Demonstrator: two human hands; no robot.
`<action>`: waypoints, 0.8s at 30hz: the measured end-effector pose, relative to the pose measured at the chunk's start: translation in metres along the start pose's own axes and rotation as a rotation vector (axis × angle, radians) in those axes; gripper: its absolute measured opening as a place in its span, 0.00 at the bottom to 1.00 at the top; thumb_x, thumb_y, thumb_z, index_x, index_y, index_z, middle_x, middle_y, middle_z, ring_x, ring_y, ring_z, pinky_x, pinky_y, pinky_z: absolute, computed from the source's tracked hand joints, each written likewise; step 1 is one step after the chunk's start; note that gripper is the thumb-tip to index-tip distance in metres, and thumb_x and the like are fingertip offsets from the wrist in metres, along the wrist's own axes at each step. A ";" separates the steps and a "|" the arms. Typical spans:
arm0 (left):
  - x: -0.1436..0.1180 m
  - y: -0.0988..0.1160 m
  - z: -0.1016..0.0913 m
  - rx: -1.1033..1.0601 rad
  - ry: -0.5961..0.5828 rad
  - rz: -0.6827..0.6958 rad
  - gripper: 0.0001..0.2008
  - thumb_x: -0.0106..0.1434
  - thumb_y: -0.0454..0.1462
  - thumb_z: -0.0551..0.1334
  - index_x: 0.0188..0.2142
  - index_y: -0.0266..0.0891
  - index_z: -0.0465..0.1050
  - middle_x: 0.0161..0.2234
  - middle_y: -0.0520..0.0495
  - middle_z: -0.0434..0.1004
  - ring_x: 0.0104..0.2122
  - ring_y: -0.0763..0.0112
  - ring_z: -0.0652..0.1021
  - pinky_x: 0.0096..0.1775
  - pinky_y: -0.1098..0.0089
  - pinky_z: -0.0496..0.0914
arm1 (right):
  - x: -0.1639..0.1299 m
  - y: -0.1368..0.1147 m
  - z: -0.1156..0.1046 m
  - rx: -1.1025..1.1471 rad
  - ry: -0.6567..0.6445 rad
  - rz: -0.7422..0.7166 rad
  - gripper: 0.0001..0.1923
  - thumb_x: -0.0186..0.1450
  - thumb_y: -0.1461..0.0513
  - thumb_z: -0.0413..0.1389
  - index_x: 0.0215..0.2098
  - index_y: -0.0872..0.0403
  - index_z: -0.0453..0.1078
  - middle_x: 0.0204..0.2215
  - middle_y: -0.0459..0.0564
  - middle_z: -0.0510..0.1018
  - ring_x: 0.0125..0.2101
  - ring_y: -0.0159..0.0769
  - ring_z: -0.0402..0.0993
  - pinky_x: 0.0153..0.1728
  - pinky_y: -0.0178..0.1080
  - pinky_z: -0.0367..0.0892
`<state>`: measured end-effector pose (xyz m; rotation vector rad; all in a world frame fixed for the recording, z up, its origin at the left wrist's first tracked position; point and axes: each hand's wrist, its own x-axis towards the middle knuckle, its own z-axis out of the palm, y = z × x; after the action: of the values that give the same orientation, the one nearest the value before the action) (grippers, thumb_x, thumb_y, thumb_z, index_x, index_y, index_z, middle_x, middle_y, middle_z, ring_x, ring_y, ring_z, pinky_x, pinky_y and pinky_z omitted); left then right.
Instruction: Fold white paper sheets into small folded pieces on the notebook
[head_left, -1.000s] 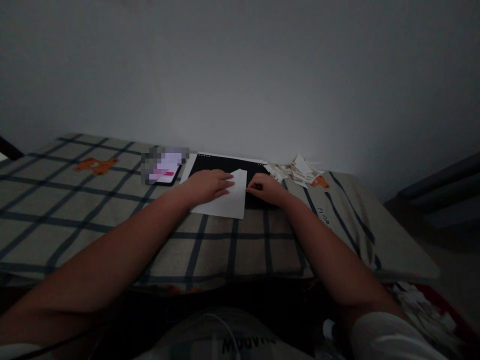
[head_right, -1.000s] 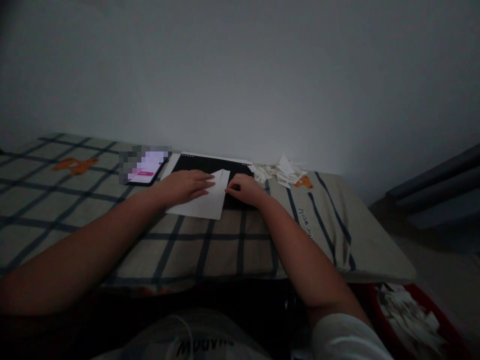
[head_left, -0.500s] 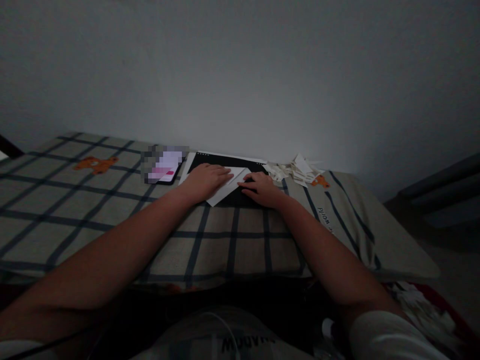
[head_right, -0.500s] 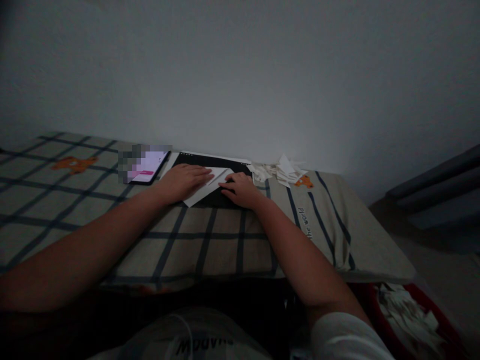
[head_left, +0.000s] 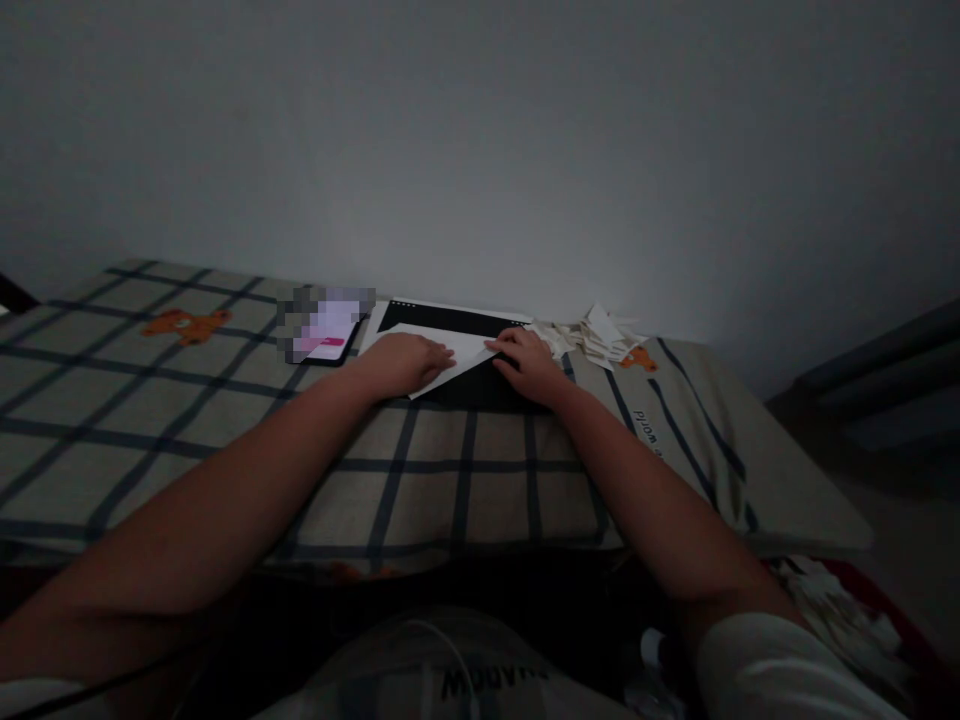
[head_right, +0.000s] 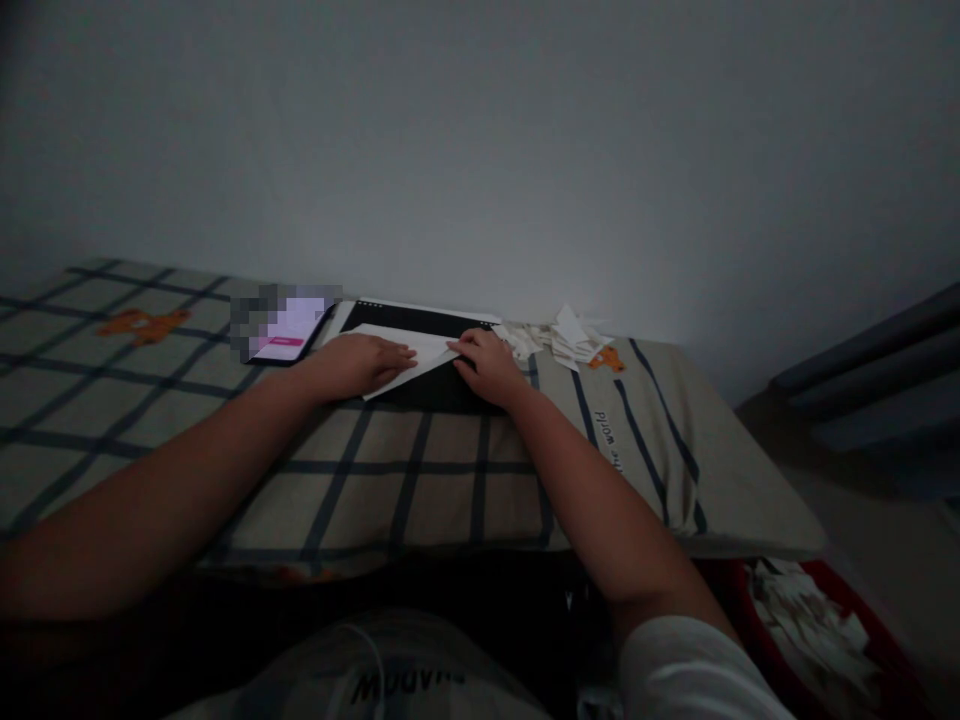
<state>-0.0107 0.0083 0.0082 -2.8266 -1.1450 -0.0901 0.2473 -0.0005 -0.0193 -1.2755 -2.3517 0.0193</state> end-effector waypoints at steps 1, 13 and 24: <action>-0.001 0.000 -0.001 -0.006 -0.005 -0.005 0.19 0.69 0.42 0.50 0.54 0.49 0.73 0.55 0.51 0.74 0.54 0.66 0.74 0.51 0.67 0.66 | 0.000 0.000 0.001 -0.001 0.000 0.001 0.22 0.66 0.62 0.52 0.57 0.51 0.68 0.54 0.57 0.68 0.53 0.47 0.62 0.52 0.51 0.58; 0.001 -0.003 0.003 -0.181 0.001 0.139 0.17 0.67 0.38 0.55 0.52 0.47 0.75 0.54 0.50 0.75 0.52 0.69 0.76 0.52 0.70 0.66 | -0.001 -0.002 0.000 -0.038 -0.050 -0.097 0.23 0.67 0.63 0.50 0.61 0.49 0.64 0.63 0.55 0.62 0.61 0.47 0.56 0.57 0.54 0.55; 0.001 -0.010 0.008 -0.162 0.104 0.098 0.17 0.66 0.40 0.57 0.52 0.41 0.74 0.59 0.45 0.69 0.59 0.62 0.67 0.59 0.61 0.60 | -0.001 0.007 0.001 -0.019 -0.114 -0.086 0.23 0.67 0.64 0.50 0.60 0.47 0.66 0.56 0.55 0.69 0.53 0.46 0.64 0.52 0.52 0.58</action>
<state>-0.0164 0.0172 0.0010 -2.9716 -1.0197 -0.3337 0.2525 0.0031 -0.0223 -1.2097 -2.5076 0.0441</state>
